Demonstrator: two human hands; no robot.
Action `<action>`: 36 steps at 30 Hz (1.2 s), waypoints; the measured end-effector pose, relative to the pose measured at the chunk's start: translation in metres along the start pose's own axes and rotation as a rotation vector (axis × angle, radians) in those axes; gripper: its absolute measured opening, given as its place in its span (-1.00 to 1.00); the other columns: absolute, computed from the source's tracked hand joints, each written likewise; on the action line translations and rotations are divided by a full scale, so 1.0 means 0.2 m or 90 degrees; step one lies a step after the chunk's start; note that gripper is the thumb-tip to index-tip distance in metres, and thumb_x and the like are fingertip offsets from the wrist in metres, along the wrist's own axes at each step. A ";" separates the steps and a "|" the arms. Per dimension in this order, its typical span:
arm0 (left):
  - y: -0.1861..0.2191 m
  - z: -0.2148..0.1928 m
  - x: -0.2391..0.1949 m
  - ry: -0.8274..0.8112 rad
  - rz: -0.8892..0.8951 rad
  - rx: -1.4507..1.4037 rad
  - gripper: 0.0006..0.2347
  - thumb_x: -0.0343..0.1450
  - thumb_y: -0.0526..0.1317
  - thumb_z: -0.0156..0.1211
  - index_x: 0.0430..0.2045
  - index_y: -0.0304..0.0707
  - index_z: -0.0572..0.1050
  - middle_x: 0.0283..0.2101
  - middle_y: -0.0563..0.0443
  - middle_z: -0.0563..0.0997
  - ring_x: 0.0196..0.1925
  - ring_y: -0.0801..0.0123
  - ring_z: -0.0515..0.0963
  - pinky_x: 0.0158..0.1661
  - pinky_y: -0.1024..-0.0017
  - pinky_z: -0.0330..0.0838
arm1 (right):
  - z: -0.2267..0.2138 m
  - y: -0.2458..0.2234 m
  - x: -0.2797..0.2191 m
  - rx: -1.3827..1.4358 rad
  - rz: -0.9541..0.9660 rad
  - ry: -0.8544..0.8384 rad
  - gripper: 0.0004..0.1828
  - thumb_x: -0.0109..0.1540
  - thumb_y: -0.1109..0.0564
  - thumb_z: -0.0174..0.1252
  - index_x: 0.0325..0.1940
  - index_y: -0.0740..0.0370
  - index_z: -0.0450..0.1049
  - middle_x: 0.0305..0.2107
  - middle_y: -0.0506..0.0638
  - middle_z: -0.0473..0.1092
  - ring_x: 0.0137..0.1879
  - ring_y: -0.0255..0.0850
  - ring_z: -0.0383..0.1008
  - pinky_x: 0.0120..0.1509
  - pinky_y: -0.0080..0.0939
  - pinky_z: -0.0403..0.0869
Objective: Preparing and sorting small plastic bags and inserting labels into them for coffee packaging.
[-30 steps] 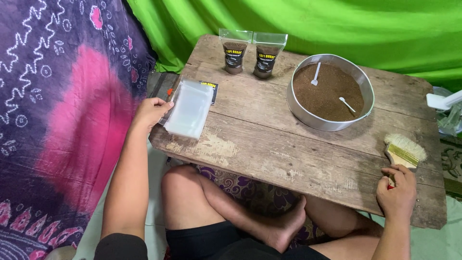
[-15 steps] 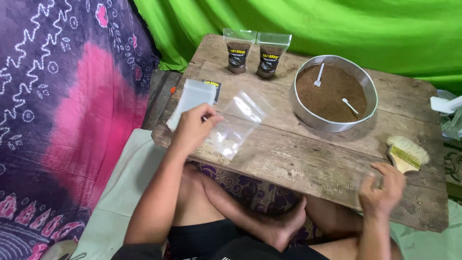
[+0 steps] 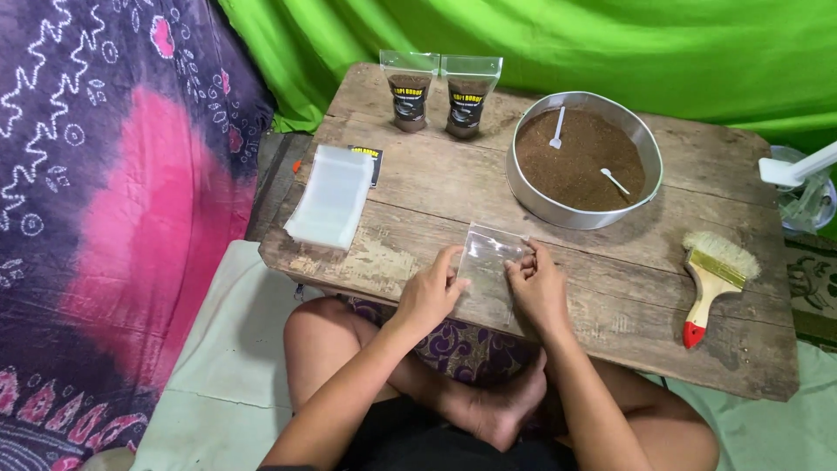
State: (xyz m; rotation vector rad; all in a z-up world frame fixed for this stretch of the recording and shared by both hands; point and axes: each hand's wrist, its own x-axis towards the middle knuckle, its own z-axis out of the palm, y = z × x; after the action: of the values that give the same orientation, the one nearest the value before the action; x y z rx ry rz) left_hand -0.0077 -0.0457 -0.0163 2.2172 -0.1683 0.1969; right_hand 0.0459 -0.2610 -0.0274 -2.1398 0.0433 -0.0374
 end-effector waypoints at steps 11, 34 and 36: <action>-0.06 0.02 0.01 0.009 0.171 0.236 -0.64 0.49 -0.02 0.03 0.13 -0.16 0.44 0.18 -0.20 0.40 0.27 -0.14 0.38 0.09 -0.04 0.29 | 0.09 0.15 0.01 -0.370 -0.344 0.098 -0.60 0.23 -0.19 0.22 0.13 -0.15 0.56 0.07 -0.09 0.42 0.26 -0.09 0.42 0.22 -0.02 0.35; -0.55 -0.12 0.04 0.222 0.195 0.318 -0.81 0.34 -0.16 0.02 -0.26 -0.08 0.53 -0.26 0.02 0.48 -0.14 0.12 0.56 -0.32 0.22 0.37 | 1.11 -0.60 1.11 -0.102 -0.319 -0.219 -0.67 0.12 0.03 0.34 -0.06 0.12 0.58 -0.26 0.11 0.49 -0.10 0.09 0.54 0.06 0.12 0.49; -0.53 -0.13 0.04 0.227 0.198 0.323 -0.80 0.32 -0.16 0.02 -0.24 -0.08 0.51 -0.24 0.01 0.47 -0.12 0.13 0.55 -0.31 0.23 0.37 | 1.13 -0.60 1.13 -0.168 -0.325 -0.222 -0.70 0.07 0.00 0.40 -0.17 0.08 0.61 -0.28 0.08 0.48 -0.11 0.09 0.53 0.06 0.11 0.48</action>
State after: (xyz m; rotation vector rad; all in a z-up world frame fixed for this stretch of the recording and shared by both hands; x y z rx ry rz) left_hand 0.0186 0.0392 -0.0807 2.5967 -0.2914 0.8823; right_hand 0.2842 -0.0170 -0.0450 -2.3364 -0.7376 0.0468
